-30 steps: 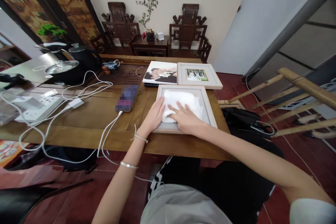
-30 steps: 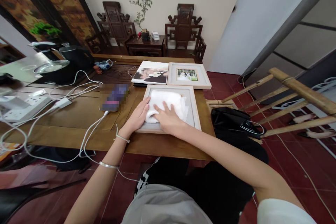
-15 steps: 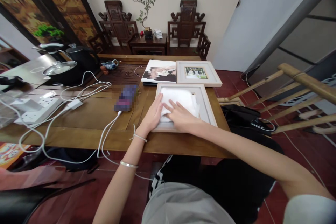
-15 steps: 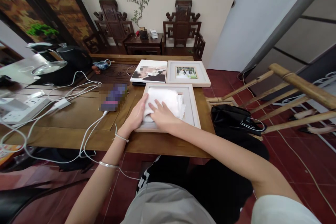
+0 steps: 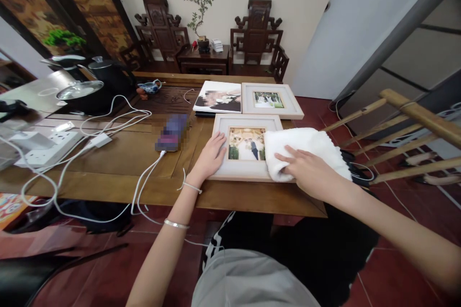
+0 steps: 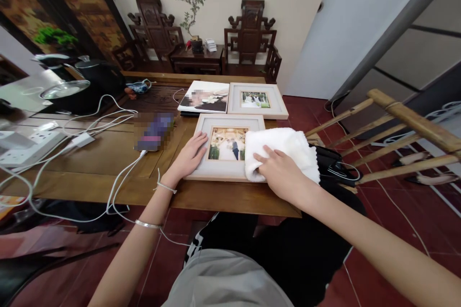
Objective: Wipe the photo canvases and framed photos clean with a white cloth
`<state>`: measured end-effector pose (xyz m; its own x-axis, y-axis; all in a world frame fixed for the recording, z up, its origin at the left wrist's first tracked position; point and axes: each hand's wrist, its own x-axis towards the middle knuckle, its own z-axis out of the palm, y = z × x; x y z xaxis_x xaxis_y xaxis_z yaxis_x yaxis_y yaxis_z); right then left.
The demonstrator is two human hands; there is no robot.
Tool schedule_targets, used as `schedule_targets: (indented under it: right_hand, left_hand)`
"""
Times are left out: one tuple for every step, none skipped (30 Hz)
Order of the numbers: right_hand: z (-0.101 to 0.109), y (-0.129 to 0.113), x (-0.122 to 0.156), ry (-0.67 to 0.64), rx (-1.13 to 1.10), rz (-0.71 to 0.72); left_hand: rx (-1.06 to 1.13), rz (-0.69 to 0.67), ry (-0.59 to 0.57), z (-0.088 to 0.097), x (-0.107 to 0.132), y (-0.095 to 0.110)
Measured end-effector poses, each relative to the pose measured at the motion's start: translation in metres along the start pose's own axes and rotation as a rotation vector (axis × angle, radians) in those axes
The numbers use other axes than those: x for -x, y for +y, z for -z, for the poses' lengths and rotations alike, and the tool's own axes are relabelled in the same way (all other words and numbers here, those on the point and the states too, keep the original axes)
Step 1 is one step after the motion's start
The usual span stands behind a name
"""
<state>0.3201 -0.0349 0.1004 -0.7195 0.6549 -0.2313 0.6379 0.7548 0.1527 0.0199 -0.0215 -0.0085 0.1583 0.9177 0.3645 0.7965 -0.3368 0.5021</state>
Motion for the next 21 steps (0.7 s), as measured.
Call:
schedule_targets:
  right_hand:
    - [0.0, -0.001, -0.001, -0.005, 0.0, 0.007]
    - [0.0, -0.003, -0.003, -0.003, -0.009, 0.019]
    - [0.0, -0.006, -0.007, 0.006, -0.023, 0.035]
    - [-0.001, -0.01, -0.011, 0.022, -0.039, 0.055]
    - [-0.003, -0.016, -0.016, 0.043, -0.055, 0.079]
    - [-0.005, -0.021, -0.022, 0.067, -0.071, 0.108]
    - [-0.006, -0.027, -0.029, 0.092, -0.088, 0.141]
    - [-0.007, -0.032, -0.037, 0.114, -0.107, 0.176]
    - [-0.008, -0.037, -0.045, 0.129, -0.128, 0.209]
    - [-0.006, -0.04, -0.054, 0.134, -0.147, 0.228]
    - [-0.004, -0.042, -0.064, 0.138, -0.16, 0.226]
    - [0.0, -0.042, -0.074, 0.148, -0.162, 0.205]
    - [0.004, -0.042, -0.084, 0.172, -0.155, 0.167]
    - [0.009, -0.04, -0.095, 0.209, -0.142, 0.119]
    - [0.015, -0.039, -0.106, 0.257, -0.125, 0.073]
    - [0.02, -0.038, -0.118, 0.306, -0.108, 0.044]
    - [0.024, -0.037, -0.129, 0.348, -0.092, 0.038]
    - [0.026, -0.037, -0.141, 0.373, -0.076, 0.054]
    - [0.028, -0.037, -0.152, 0.381, -0.059, 0.078]
    - [0.028, -0.037, -0.163, 0.375, -0.04, 0.103]
    - [0.026, -0.037, -0.172, 0.359, -0.024, 0.117]
  left_hand:
    - [-0.004, -0.001, 0.0, 0.0, 0.0, 0.0]
    - [-0.006, -0.002, 0.003, 0.0, 0.0, 0.001]
    - [-0.008, -0.005, 0.007, 0.0, 0.0, 0.001]
    - [-0.008, -0.008, 0.011, 0.0, 0.0, 0.002]
    - [-0.009, -0.011, 0.013, 0.0, -0.001, 0.002]
    - [-0.011, -0.012, 0.013, 0.0, -0.001, 0.002]
    - [-0.013, -0.013, 0.011, 0.0, -0.001, 0.002]
    - [-0.015, -0.011, 0.008, 0.0, -0.001, 0.002]
    - [-0.015, -0.009, 0.007, 0.0, -0.001, 0.001]
    - [-0.013, -0.007, 0.007, -0.001, -0.001, 0.001]
    - [-0.008, -0.006, 0.009, -0.001, 0.0, 0.001]
    - [-0.001, -0.009, 0.012, -0.001, 0.0, 0.001]
    - [0.007, -0.015, 0.014, -0.001, 0.0, 0.001]
    - [0.013, -0.022, 0.018, -0.001, 0.0, 0.002]
    - [0.018, -0.028, 0.023, 0.0, -0.001, 0.002]
    - [0.02, -0.031, 0.031, 0.0, -0.001, 0.003]
    - [0.021, -0.033, 0.038, 0.001, -0.001, 0.004]
    - [0.023, -0.033, 0.042, 0.001, -0.001, 0.004]
    - [0.026, -0.033, 0.043, 0.002, -0.001, 0.004]
    - [0.029, -0.033, 0.04, 0.002, -0.001, 0.004]
    - [0.031, -0.032, 0.034, 0.002, -0.001, 0.004]
